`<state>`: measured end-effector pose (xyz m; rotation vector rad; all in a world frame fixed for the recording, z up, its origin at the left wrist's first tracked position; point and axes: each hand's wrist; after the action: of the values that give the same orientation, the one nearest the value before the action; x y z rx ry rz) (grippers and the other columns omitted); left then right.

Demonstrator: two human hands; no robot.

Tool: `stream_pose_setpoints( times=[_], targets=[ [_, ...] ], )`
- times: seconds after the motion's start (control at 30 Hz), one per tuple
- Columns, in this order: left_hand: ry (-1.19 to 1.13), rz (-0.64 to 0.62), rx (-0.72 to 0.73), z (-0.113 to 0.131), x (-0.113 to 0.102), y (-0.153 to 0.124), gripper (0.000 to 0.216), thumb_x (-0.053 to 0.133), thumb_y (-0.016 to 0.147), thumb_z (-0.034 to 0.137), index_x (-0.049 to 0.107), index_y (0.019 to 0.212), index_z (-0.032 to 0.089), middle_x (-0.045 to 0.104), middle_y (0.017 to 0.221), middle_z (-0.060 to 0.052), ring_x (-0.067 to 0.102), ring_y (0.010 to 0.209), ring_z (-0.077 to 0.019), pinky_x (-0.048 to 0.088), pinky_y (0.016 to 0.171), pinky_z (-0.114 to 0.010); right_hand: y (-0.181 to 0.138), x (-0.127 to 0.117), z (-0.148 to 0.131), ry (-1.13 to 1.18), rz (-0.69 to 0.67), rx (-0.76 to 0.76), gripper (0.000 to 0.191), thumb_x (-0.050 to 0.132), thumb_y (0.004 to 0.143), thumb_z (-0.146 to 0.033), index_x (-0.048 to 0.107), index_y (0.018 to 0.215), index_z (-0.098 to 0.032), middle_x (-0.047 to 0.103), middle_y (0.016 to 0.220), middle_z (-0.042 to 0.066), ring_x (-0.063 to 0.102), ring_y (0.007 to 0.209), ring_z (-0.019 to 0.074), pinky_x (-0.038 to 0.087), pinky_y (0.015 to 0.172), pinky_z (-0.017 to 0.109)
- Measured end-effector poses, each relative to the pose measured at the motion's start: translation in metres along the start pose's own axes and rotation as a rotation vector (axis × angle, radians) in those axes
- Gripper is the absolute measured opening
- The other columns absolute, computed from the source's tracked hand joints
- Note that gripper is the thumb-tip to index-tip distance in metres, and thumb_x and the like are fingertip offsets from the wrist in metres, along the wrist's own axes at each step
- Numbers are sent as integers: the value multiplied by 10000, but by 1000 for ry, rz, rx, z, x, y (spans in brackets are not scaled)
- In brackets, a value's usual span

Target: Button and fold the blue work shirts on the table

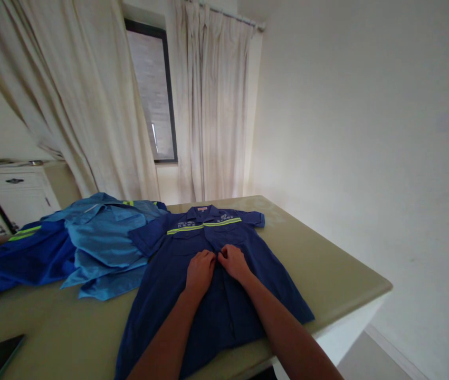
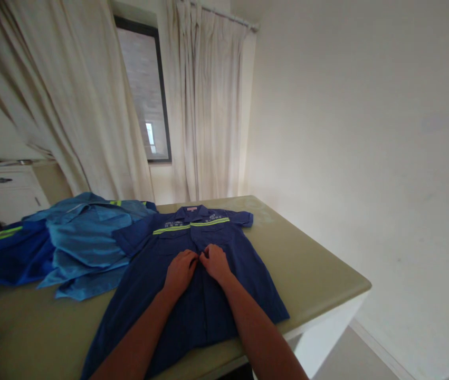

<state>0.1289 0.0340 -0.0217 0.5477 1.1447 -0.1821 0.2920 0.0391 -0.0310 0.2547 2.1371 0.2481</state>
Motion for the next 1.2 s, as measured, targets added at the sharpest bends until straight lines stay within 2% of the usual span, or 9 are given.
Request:
stream_pose_setpoints(
  times=[0.07,0.2,0.37,0.5,0.57,0.73,1.0,1.13,1.2],
  targets=[
    [-25,31,10,-1,-1,0,241,489,1032,171,724,1039,224,716,1104,-64,644,1065,-213,477,961,-338,0,0,0,25,-16,-38,113,658,957,-247,737,989,-172,771,996,71,692,906,193,464,798,274],
    [-41,66,-9,0,1,0,221,499,1037,188,717,1034,227,709,1085,-56,634,1047,-215,480,965,-337,1,-4,0,119,-68,-48,116,662,945,-249,766,939,-200,786,885,41,710,816,181,491,763,262],
    [41,44,-25,2,3,-1,214,488,1043,192,696,1005,220,700,1061,-62,629,1042,-230,476,959,-345,0,-9,-2,224,-72,-61,92,685,896,-212,774,875,-199,782,812,28,720,771,177,513,732,246],
    [119,52,-23,3,4,-1,240,445,1062,212,685,1057,223,686,1088,-74,614,1069,-245,477,950,-352,-1,-10,-5,383,-177,55,280,510,974,-193,755,841,-191,732,675,9,675,599,155,504,611,229],
    [152,59,-13,4,4,-1,256,427,1063,205,681,1085,227,680,1099,-80,602,1080,-254,479,941,-357,0,-9,-6,411,-188,98,269,504,953,-159,760,872,-184,729,671,7,663,569,155,502,589,231],
    [158,36,-5,5,4,0,299,393,1050,141,677,1081,230,694,1082,-75,607,1070,-249,470,937,-352,2,-9,-2,310,-112,-7,160,655,821,-90,778,888,-168,774,792,32,712,736,178,518,720,245],
    [-72,-5,-53,0,4,4,257,414,1056,138,663,1055,199,735,1055,-73,659,1024,-220,466,921,-326,3,-4,1,216,-138,-117,156,654,849,-78,747,934,-170,757,825,26,671,739,158,458,697,233],
    [-174,39,-123,-3,9,4,208,460,1071,234,631,1188,208,743,1065,-68,668,1035,-227,471,898,-325,1,-2,0,113,-155,-130,97,684,883,-153,738,956,-186,738,843,27,653,758,162,423,699,242],
    [-197,50,-150,-5,11,4,212,521,1040,219,623,1226,214,747,1073,-62,656,1062,-234,470,909,-325,-1,-3,-1,70,-152,-148,87,678,905,-180,736,968,-199,734,879,29,650,795,169,413,717,250]
  ],
)
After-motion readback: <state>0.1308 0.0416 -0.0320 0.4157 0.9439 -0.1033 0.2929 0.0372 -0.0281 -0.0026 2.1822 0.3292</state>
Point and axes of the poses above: each hand's wrist, its own y-axis towards the middle knuckle, its own x-axis out of the palm, z = x × y
